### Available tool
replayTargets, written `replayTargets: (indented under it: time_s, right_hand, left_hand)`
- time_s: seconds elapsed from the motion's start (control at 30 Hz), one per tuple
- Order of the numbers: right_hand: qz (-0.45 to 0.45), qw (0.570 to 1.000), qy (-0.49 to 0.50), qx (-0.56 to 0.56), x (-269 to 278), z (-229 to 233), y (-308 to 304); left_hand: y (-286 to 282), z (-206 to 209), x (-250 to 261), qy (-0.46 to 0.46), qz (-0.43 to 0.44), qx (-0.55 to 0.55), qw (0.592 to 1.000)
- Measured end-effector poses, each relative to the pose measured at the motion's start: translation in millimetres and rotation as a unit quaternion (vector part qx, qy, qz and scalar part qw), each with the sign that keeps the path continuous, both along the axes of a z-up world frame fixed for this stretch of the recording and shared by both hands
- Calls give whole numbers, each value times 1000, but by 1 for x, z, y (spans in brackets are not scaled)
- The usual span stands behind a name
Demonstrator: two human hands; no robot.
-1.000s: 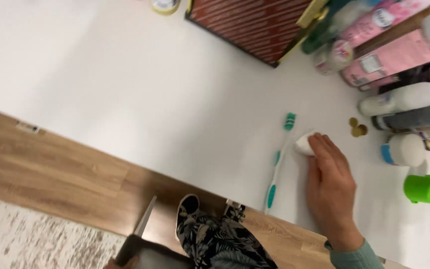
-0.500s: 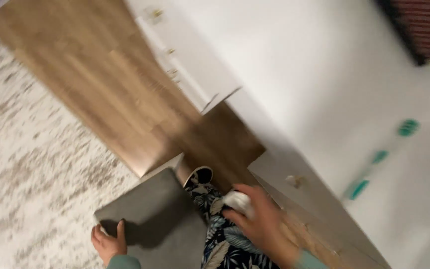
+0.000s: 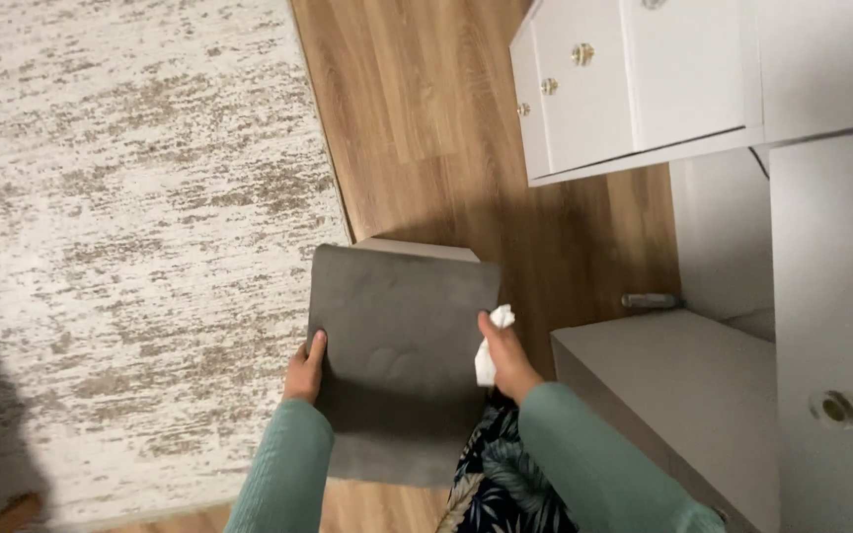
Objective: The person wipes a white vanity surface with a tissue, then opens drawers to remove and rearrange cosmetic items, including a green pouch, small bottles, and a makeup palette. The person places items back into the drawers and continues to organize the contents.
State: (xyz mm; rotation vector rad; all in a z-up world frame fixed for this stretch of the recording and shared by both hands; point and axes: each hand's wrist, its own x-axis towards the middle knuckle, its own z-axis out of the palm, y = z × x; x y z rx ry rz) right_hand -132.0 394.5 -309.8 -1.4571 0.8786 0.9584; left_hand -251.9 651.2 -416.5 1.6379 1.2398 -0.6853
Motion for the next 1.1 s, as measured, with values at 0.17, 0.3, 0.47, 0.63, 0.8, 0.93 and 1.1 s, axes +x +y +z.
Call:
replayTargets:
  time_s: [0.17,0.3,0.47,0.63,0.8,0.93,1.1]
  right_hand:
    - [-58,998,12,24,-42,-23,-1]
    - [-79,997,5,-10,-71,-15,27]
    - [-6,996,30,78,-81,-24,77]
    - [116,986,-62,99,-84,-62,88]
    - [135,981,79,117,-77,-67,68]
    - [139,988,56,39,-73,-92,65]
    - [204,976,66,36,5,-6,22]
  left_hand:
    - [17,25,-32,17,1,65,998]
    - [45,83,-56,36,1,148,988]
    - [96,114,-55,80,17,176,981]
    - [122,46,-84,148,-7,135,980]
    - [135,-41,-117,197,-93,162,962]
    - [67,26,-14,-3,-189,310,932]
    - [18,-19,57,-100,-645,361,667]
